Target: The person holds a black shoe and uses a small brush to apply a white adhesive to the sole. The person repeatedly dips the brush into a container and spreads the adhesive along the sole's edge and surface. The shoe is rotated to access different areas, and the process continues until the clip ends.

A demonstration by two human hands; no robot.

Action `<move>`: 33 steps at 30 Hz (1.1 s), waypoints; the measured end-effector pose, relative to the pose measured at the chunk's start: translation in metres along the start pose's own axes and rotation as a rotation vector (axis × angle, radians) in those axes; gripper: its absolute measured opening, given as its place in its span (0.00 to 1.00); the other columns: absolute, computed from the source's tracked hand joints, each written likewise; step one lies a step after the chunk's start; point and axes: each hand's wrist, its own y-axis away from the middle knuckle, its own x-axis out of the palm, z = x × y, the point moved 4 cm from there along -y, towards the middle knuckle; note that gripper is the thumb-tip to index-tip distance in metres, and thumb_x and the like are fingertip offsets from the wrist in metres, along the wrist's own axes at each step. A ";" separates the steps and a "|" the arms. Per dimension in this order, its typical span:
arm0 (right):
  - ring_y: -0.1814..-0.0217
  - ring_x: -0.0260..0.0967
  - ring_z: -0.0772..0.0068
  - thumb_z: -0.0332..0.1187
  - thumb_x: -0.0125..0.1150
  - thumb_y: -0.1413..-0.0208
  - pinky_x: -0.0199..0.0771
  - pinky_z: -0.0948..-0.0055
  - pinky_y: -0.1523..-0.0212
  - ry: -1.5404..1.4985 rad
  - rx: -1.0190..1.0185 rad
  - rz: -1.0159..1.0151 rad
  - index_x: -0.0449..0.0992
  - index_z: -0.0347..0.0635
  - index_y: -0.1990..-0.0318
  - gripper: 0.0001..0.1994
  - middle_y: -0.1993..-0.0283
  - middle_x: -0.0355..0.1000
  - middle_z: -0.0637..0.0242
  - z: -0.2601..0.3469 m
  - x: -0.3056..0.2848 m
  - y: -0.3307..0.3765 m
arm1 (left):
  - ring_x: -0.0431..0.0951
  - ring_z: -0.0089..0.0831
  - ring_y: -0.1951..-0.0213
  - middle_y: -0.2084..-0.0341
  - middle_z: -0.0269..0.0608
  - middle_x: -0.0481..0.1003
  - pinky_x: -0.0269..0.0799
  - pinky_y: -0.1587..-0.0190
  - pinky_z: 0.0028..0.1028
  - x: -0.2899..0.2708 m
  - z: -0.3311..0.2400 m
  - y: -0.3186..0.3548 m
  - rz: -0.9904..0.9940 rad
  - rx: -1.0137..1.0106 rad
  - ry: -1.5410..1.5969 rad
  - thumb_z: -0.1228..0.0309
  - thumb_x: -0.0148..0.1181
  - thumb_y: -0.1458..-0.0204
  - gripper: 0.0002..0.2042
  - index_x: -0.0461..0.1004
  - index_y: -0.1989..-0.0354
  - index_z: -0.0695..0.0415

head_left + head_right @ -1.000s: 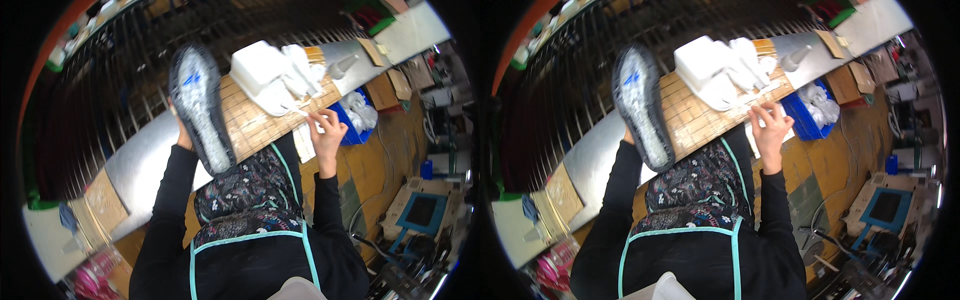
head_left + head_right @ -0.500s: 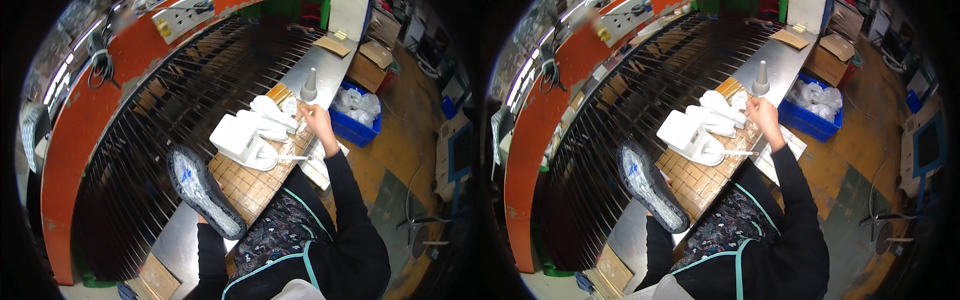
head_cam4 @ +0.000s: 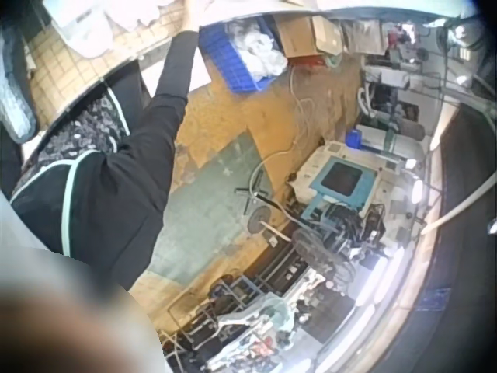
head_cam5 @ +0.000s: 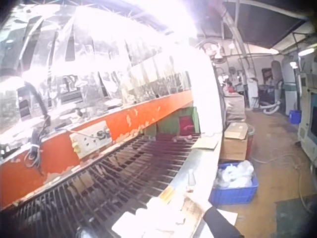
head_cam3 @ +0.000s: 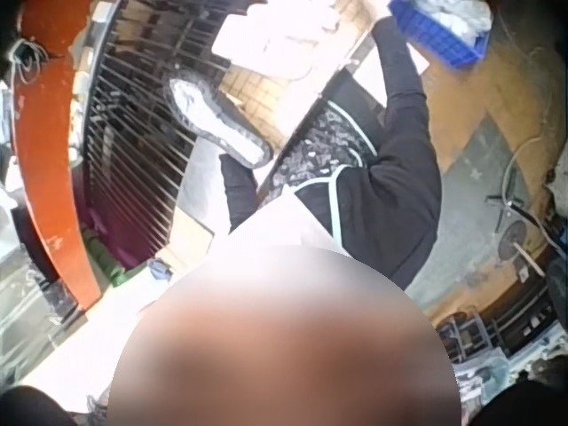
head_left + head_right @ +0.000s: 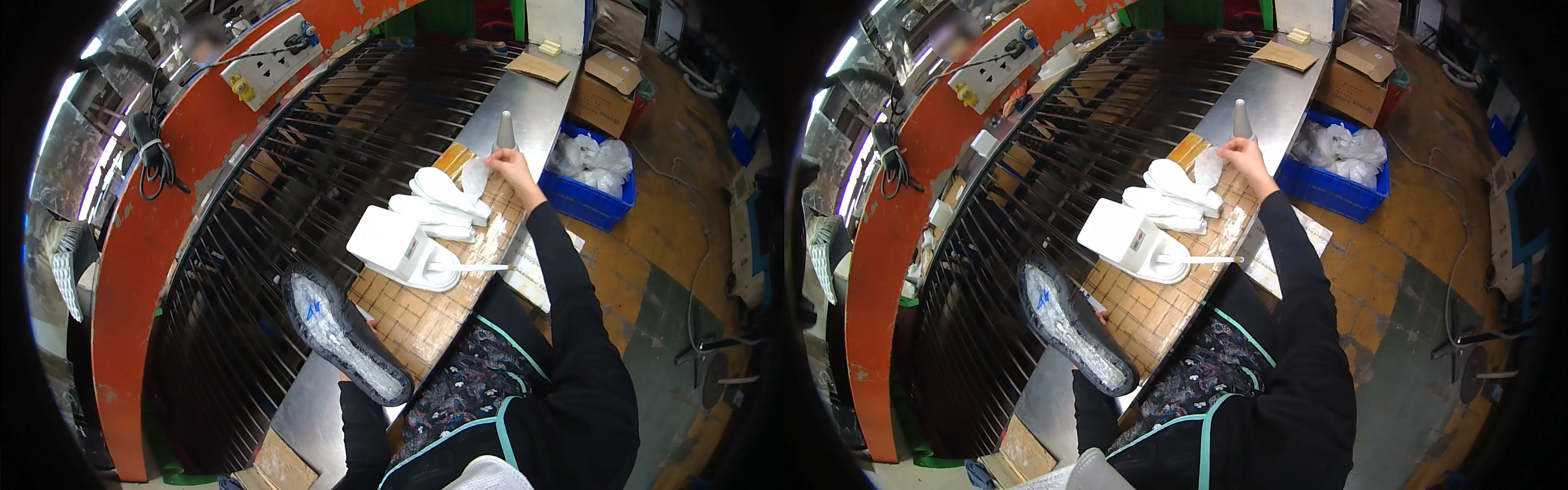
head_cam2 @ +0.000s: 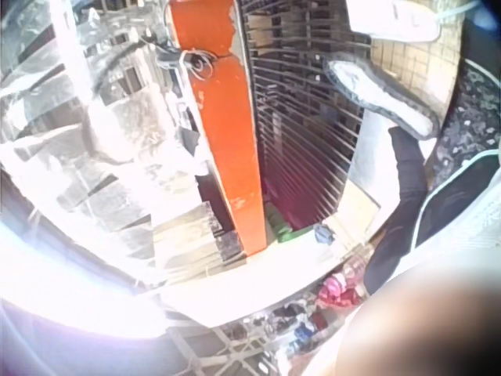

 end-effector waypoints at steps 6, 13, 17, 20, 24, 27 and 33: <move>0.70 0.68 0.85 0.29 0.66 0.46 0.64 0.84 0.69 -0.422 -0.037 0.038 0.77 0.41 0.61 0.07 0.70 0.76 0.72 0.026 -0.046 0.016 | 0.77 0.28 0.66 0.66 0.41 0.77 0.74 0.61 0.23 -0.004 0.004 0.001 0.014 -0.018 0.076 0.63 0.46 0.36 0.17 0.73 0.53 0.65; 0.67 0.71 0.81 0.28 0.66 0.45 0.70 0.81 0.64 -0.470 -0.037 -0.057 0.77 0.33 0.54 0.12 0.64 0.78 0.67 0.062 -0.099 0.057 | 0.76 0.28 0.68 0.69 0.39 0.75 0.74 0.64 0.23 0.011 -0.003 0.003 -0.128 -0.061 0.134 0.59 0.47 0.37 0.16 0.73 0.60 0.61; 0.65 0.72 0.78 0.29 0.64 0.43 0.72 0.77 0.61 -0.549 -0.085 -0.100 0.77 0.35 0.57 0.09 0.63 0.77 0.66 0.083 -0.124 0.102 | 0.77 0.32 0.68 0.69 0.42 0.75 0.75 0.65 0.25 0.017 -0.003 0.004 -0.026 -0.026 0.312 0.53 0.45 0.37 0.20 0.72 0.58 0.59; 0.65 0.72 0.77 0.28 0.63 0.42 0.72 0.76 0.61 -0.498 -0.093 -0.092 0.77 0.35 0.60 0.07 0.64 0.77 0.66 0.101 -0.126 0.144 | 0.77 0.33 0.62 0.62 0.49 0.75 0.76 0.60 0.27 0.010 0.003 -0.001 0.098 -0.011 0.365 0.51 0.41 0.36 0.24 0.69 0.50 0.64; 0.56 0.71 0.76 0.27 0.63 0.43 0.70 0.77 0.54 -0.434 -0.238 0.005 0.74 0.37 0.65 0.04 0.51 0.74 0.57 0.122 -0.090 0.200 | 0.77 0.35 0.63 0.63 0.49 0.76 0.76 0.60 0.30 -0.003 0.010 -0.014 0.006 0.037 0.533 0.42 0.38 0.38 0.31 0.69 0.50 0.61; 0.42 0.65 0.65 0.28 0.61 0.47 0.56 0.65 0.37 -0.127 -0.445 0.067 0.68 0.41 0.72 0.07 0.43 0.70 0.51 0.139 -0.052 0.241 | 0.69 0.38 0.47 0.46 0.44 0.69 0.64 0.42 0.34 0.003 0.000 -0.014 -0.062 0.073 0.531 0.30 0.35 0.46 0.42 0.61 0.37 0.55; 0.41 0.58 0.61 0.22 0.52 0.59 0.53 0.56 0.37 -0.259 -0.457 0.544 0.63 0.44 0.81 0.07 0.71 0.79 0.59 0.156 0.040 0.292 | 0.68 0.37 0.43 0.41 0.44 0.67 0.64 0.38 0.35 0.042 -0.037 0.003 -0.131 0.177 0.427 0.25 0.34 0.51 0.48 0.59 0.34 0.55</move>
